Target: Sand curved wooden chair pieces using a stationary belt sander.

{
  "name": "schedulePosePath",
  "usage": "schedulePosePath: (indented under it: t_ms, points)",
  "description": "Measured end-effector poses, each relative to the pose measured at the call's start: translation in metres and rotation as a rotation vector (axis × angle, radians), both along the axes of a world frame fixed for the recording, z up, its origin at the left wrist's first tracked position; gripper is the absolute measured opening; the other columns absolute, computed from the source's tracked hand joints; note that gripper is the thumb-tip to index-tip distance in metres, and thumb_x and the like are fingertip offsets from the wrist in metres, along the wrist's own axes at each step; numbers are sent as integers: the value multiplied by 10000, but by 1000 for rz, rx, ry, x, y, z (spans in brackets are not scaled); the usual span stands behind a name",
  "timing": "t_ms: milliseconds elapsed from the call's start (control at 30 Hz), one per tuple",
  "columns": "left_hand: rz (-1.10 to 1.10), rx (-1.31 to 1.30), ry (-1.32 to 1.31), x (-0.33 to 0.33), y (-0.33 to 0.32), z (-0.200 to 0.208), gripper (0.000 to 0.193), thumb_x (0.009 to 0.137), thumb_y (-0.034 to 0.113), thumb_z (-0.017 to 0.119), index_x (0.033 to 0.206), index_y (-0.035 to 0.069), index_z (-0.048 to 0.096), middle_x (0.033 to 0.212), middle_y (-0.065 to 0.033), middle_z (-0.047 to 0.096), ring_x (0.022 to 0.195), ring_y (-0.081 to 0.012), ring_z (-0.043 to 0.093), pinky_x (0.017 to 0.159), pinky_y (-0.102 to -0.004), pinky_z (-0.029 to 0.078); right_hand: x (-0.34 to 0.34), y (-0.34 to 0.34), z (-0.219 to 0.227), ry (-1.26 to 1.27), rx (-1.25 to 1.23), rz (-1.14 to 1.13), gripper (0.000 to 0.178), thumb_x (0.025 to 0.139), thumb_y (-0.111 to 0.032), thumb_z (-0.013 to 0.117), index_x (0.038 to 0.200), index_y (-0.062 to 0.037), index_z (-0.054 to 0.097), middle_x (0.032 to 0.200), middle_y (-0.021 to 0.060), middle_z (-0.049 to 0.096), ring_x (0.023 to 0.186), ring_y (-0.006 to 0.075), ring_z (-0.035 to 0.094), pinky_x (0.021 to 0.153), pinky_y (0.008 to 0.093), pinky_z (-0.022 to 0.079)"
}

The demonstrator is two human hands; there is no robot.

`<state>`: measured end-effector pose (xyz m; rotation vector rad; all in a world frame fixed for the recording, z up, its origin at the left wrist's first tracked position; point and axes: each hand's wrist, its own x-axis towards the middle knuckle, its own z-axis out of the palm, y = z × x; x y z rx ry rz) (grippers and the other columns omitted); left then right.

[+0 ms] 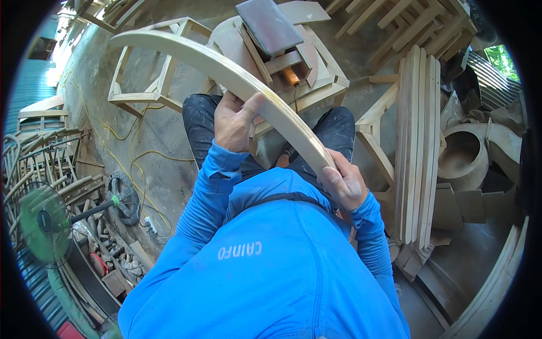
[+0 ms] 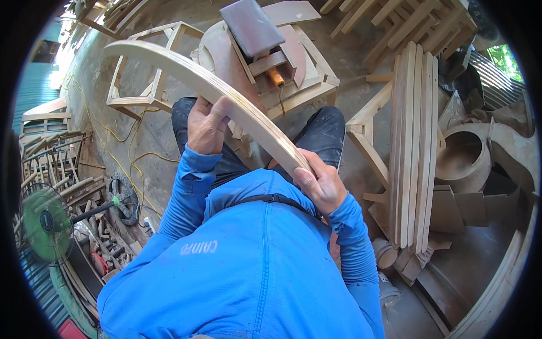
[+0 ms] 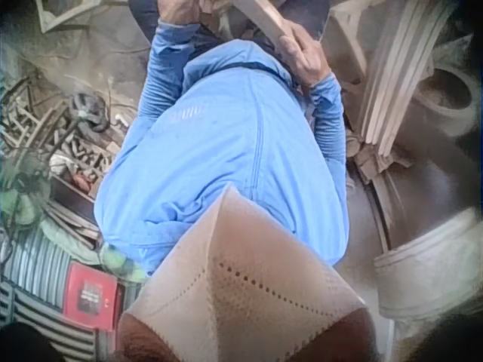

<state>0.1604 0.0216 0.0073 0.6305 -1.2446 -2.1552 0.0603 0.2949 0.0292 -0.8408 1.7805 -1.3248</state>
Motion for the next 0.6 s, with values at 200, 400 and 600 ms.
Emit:
schedulePosePath:
  t_ms: [200, 400, 600]
  points:
    - [-18, 143, 107, 9, 12, 9, 370, 1036, 118, 607, 1356, -1, 464, 1215, -142, 663, 1103, -278, 689, 975, -460, 570, -24, 0, -18, -618, 40, 178, 563, 1068, -456, 506, 1403, -4, 500, 827, 96, 649, 660, 125, 598, 609, 271, 498]
    - [-9, -39, -63, 19, 9, 15, 351, 1046, 147, 599, 1341, 5, 472, 1209, -153, 662, 1121, -270, 681, 971, -434, 575, -29, -5, -17, -670, 44, 193, 541, 1036, -426, 578, 1389, -20, 520, 821, 97, 661, 662, 142, 619, 606, 284, 509]
    - [73, 361, 234, 24, -16, 38, 567, 1024, 502, 577, 1268, -8, 532, 1155, -190, 664, 1159, -359, 635, 1036, -575, 493, -17, -20, -6, 671, -216, 10, 579, 739, -85, 848, 1285, -136, 662, 877, 87, 690, 688, 259, 664, 624, 324, 518]
